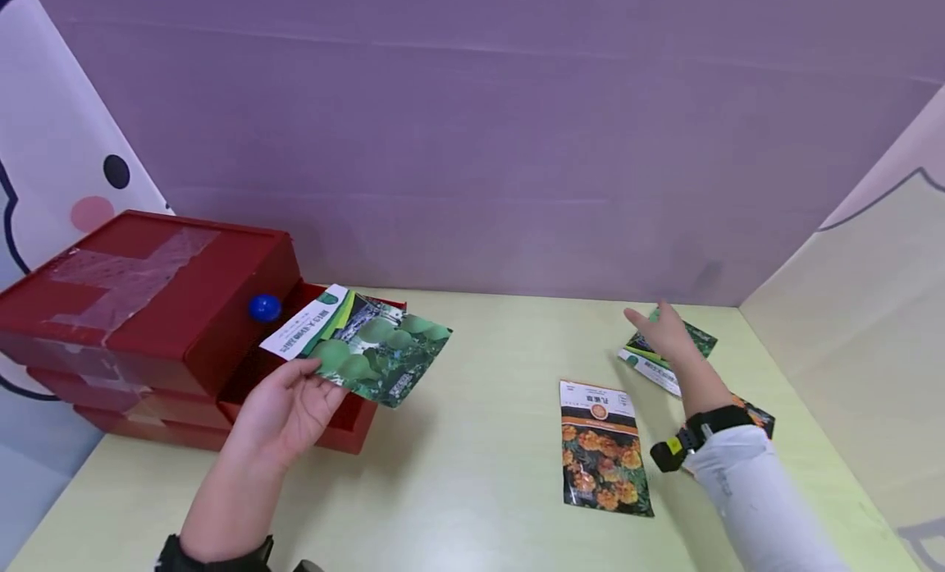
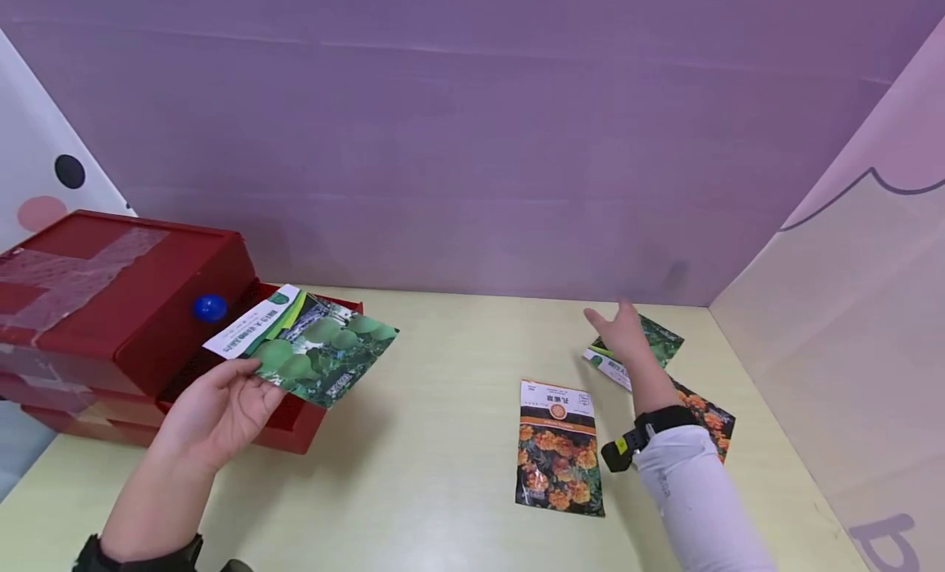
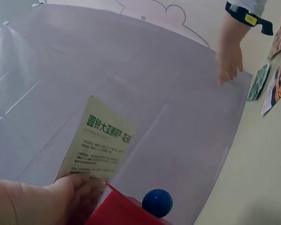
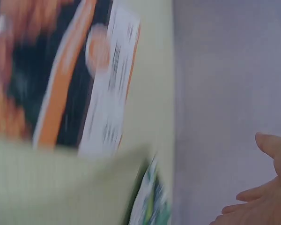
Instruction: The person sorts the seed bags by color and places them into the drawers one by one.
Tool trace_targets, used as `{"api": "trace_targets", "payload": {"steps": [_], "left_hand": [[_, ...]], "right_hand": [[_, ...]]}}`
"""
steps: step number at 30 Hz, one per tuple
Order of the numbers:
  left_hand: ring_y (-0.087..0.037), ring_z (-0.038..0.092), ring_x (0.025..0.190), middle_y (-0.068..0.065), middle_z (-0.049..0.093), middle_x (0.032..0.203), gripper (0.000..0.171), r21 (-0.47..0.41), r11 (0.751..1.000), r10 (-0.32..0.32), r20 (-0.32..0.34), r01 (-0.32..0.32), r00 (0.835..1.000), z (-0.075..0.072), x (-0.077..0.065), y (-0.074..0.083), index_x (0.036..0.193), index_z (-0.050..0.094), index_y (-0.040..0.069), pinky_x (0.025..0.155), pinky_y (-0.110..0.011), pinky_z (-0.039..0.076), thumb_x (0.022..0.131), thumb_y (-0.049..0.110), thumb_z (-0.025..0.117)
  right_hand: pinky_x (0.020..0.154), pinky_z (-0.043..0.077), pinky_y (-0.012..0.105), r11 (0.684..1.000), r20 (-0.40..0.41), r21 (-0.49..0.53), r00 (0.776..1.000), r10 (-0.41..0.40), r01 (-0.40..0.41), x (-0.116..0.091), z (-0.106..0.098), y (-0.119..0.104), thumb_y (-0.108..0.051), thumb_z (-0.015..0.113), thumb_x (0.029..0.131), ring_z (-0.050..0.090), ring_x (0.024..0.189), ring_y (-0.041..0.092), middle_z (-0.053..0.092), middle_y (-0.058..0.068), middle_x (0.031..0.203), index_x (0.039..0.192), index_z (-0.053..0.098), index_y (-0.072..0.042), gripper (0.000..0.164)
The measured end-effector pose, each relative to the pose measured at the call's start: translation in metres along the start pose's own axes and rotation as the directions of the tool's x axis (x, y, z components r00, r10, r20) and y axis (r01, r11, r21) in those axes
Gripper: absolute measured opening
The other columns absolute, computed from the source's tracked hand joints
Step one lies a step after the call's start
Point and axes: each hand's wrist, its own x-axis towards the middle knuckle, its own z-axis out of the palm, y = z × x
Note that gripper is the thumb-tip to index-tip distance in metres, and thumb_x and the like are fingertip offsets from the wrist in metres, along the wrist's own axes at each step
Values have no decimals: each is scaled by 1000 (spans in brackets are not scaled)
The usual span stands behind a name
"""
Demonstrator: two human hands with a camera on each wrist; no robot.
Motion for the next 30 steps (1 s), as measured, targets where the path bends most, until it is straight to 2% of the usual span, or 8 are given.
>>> {"api": "trace_targets", "payload": {"steps": [2,5,11,13,18,24,27,30], "left_hand": [[-15,36,140,-1,12,162,64,-37,999,-6,-37,5,999,0,0,1,155,-8,24,112,-28,32,106,21,32],[-14,21,147,2,10,163,65,-110,994,-9,-79,0,997,-1,1,2,155,-7,27,113,-27,29,106,22,34],[-12,20,148,6,15,161,65,-264,964,-3,-148,-37,989,-2,2,4,155,-1,32,113,-27,30,105,24,38],[-11,18,148,7,13,161,63,-313,949,-12,-142,-33,990,-2,2,4,155,-2,33,115,-27,28,105,25,37],[-10,13,149,9,11,161,62,-438,898,-16,-119,-38,993,-1,5,2,154,-3,34,117,-26,25,105,25,35],[-12,14,149,10,14,160,64,-549,831,-19,-189,-89,982,4,15,3,153,1,36,117,-29,29,104,26,40],[-11,15,149,11,17,160,62,-573,813,-36,-228,-104,973,6,20,4,153,3,37,117,-29,30,104,28,40],[-11,16,148,12,18,159,60,-590,800,-54,-252,-109,966,7,24,5,153,4,36,117,-29,29,104,29,39]], "right_hand": [[116,12,63,998,-2,10,998,64,-64,10,-8,11,-50,38,100,-1,143,51,-7,32,156,151,-12,3,89],[116,13,63,993,17,-5,992,121,-121,20,-17,28,-50,35,100,-2,142,53,-9,36,154,148,-15,8,90],[115,22,60,970,20,-119,976,217,-213,33,-20,52,-49,34,100,11,139,56,3,44,149,145,-4,19,89],[114,26,59,962,8,-148,972,235,-231,35,-20,57,-47,34,101,17,137,56,9,44,148,144,2,21,87],[113,27,60,946,12,-227,971,239,-230,39,-19,65,-47,31,102,19,135,58,17,45,145,141,14,24,83],[114,26,59,945,40,-186,959,281,-269,41,-21,75,-50,27,101,19,137,56,14,44,148,143,8,22,85],[115,23,59,935,10,-187,951,308,-300,38,-21,77,-51,29,100,16,138,57,14,43,148,143,11,22,86],[114,24,61,914,-32,-231,942,335,-333,33,-19,76,-51,34,99,17,136,59,17,45,147,142,18,22,86]]}}
